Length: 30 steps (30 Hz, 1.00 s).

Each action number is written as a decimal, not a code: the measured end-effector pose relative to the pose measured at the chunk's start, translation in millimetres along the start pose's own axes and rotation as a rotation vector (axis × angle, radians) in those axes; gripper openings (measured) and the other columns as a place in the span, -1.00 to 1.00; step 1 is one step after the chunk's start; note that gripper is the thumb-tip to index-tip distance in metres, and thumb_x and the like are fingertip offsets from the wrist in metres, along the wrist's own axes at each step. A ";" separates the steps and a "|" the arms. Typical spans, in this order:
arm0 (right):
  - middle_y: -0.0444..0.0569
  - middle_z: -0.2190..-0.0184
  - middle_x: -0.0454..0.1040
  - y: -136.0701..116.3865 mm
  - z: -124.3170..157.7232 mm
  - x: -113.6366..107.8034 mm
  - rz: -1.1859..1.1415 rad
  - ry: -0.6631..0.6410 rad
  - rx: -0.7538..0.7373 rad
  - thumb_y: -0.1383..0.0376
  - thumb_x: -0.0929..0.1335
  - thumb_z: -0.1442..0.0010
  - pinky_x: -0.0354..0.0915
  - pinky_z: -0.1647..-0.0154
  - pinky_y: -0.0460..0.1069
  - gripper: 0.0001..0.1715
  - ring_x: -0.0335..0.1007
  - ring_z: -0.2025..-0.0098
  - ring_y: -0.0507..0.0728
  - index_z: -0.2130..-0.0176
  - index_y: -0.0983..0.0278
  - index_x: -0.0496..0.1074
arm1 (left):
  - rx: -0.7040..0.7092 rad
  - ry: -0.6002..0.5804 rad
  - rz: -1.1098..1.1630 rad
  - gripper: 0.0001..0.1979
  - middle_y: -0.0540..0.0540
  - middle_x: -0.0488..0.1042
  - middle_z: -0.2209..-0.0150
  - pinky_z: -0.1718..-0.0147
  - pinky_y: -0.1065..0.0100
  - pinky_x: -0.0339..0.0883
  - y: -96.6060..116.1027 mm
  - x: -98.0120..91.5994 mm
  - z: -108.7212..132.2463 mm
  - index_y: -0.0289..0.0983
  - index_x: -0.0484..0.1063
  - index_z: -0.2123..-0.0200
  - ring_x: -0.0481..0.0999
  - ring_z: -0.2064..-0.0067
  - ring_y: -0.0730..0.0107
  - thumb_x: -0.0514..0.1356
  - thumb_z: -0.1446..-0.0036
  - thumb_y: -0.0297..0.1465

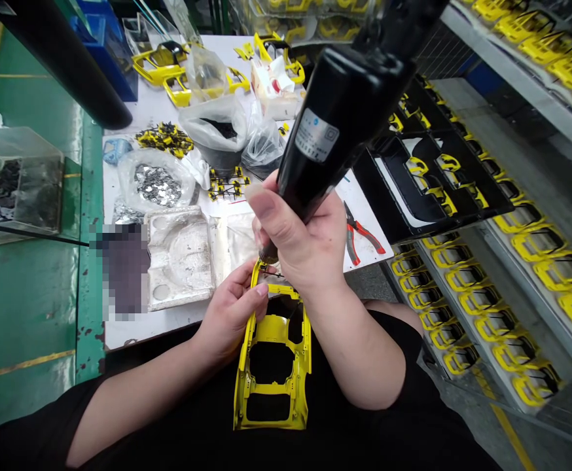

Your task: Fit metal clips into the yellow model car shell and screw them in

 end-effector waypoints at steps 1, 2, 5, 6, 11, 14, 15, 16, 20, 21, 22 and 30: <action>-0.21 0.48 0.36 -0.8 -0.2 0.8 -0.014 -0.009 -0.013 -0.10 0.66 -0.32 0.26 0.54 0.03 -0.58 0.23 0.58 0.06 0.18 0.10 0.59 | 0.003 0.000 0.001 -0.45 0.14 0.36 0.49 -0.03 0.19 0.53 0.0 -0.1 0.0 -0.19 0.59 -0.26 0.40 0.42 0.43 0.57 -0.28 -0.21; -0.21 0.48 0.36 -1.4 -0.4 1.3 -0.027 -0.017 -0.024 -0.08 0.66 -0.33 0.25 0.54 0.02 -0.61 0.23 0.58 0.06 0.12 0.10 0.62 | 0.004 0.000 0.000 -0.45 0.14 0.36 0.48 -0.04 0.19 0.53 0.0 -0.2 0.0 -0.19 0.60 -0.25 0.41 0.41 0.43 0.57 -0.27 -0.21; -0.24 0.48 0.38 -1.1 -1.4 -0.1 -0.023 -0.011 -0.031 -0.07 0.68 -0.29 0.20 0.56 0.00 -0.55 0.22 0.58 0.05 0.00 0.04 0.61 | 0.002 0.012 -0.015 -0.45 0.11 0.38 0.48 -0.01 0.18 0.54 0.0 -1.0 0.1 -0.19 0.60 -0.25 0.48 0.37 0.36 0.58 -0.26 -0.19; -0.25 0.49 0.38 -0.6 -1.6 -0.6 -0.012 -0.010 -0.024 -0.09 0.68 -0.27 0.20 0.57 0.01 -0.54 0.22 0.59 0.06 0.02 0.03 0.59 | 0.001 0.017 -0.020 -0.43 0.11 0.38 0.48 0.00 0.18 0.54 0.1 -1.3 0.1 -0.19 0.60 -0.25 0.50 0.36 0.34 0.58 -0.26 -0.18; -0.23 0.51 0.38 -2.1 -1.4 1.1 -0.046 -0.029 -0.027 -0.04 0.68 -0.28 0.21 0.59 0.04 -0.61 0.21 0.61 0.10 0.13 0.06 0.56 | -0.002 0.013 -0.012 -0.42 0.10 0.42 0.46 0.12 0.26 0.52 0.1 -1.0 0.3 -0.19 0.59 -0.27 0.46 0.40 0.40 0.58 -0.26 -0.18; -0.23 0.53 0.38 -3.7 -1.0 1.9 -0.040 -0.004 -0.023 -0.05 0.69 -0.26 0.20 0.59 0.05 -0.60 0.19 0.62 0.09 0.16 0.05 0.58 | -0.006 0.005 0.004 -0.42 0.08 0.48 0.42 0.16 0.29 0.50 -0.8 0.2 0.3 -0.18 0.60 -0.26 0.48 0.38 0.41 0.59 -0.24 -0.19; -0.23 0.53 0.38 -4.1 -0.9 2.4 -0.036 -0.001 -0.021 -0.05 0.69 -0.26 0.19 0.59 0.04 -0.61 0.19 0.62 0.09 0.16 0.06 0.59 | 0.001 0.005 0.010 -0.43 0.05 0.54 0.37 0.15 0.30 0.50 -0.5 0.6 0.3 -0.18 0.61 -0.25 0.51 0.35 0.41 0.60 -0.23 -0.20; -0.22 0.53 0.39 -4.6 -1.0 2.7 -0.033 0.002 -0.019 -0.05 0.69 -0.26 0.18 0.59 0.04 -0.61 0.20 0.62 0.09 0.15 0.06 0.60 | 0.009 0.003 0.016 -0.44 0.01 0.61 0.29 0.12 0.31 0.51 -0.2 1.0 0.2 -0.19 0.61 -0.23 0.53 0.32 0.41 0.60 -0.23 -0.20; -0.24 0.53 0.38 -5.7 -1.7 2.7 -0.044 -0.011 -0.007 -0.04 0.70 -0.25 0.16 0.61 0.02 -0.58 0.20 0.63 0.06 0.08 0.07 0.63 | 0.012 -0.007 0.040 -0.46 -0.12 0.71 0.02 0.02 0.30 0.56 -0.9 1.9 -0.5 -0.21 0.61 -0.19 0.64 0.17 0.35 0.60 -0.23 -0.20; -0.24 0.54 0.37 -5.3 -1.8 2.7 -0.054 -0.021 0.004 -0.02 0.71 -0.23 0.16 0.60 0.02 -0.59 0.19 0.62 0.06 0.09 0.06 0.63 | 0.008 -0.010 0.049 -0.45 -0.13 0.71 0.00 0.01 0.28 0.56 -1.4 1.9 -0.6 -0.21 0.60 -0.19 0.65 0.16 0.33 0.60 -0.22 -0.19; -0.23 0.54 0.37 -4.3 -1.9 2.8 -0.063 -0.035 0.019 0.01 0.71 -0.23 0.17 0.60 0.03 -0.61 0.20 0.62 0.06 0.12 0.06 0.63 | 0.008 -0.013 0.057 -0.45 -0.14 0.72 -0.01 0.01 0.28 0.57 -1.7 1.7 -0.8 -0.22 0.60 -0.19 0.65 0.15 0.32 0.61 -0.22 -0.19; -0.20 0.55 0.34 -4.4 -2.9 0.2 -0.060 -0.001 -0.022 0.01 0.71 -0.21 0.08 0.62 0.06 -0.65 0.15 0.64 0.06 0.17 0.08 0.67 | 0.022 -0.015 0.080 -0.44 -0.18 0.71 -0.08 0.00 0.27 0.54 -3.5 -0.9 -2.5 -0.23 0.62 -0.21 0.68 0.05 0.22 0.60 -0.21 -0.21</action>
Point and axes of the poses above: each hand's wrist, its own z-axis away from the middle knuckle, its own x-axis out of the palm, y = z × x, the point moved 7 cm from there along -z, towards the middle knuckle
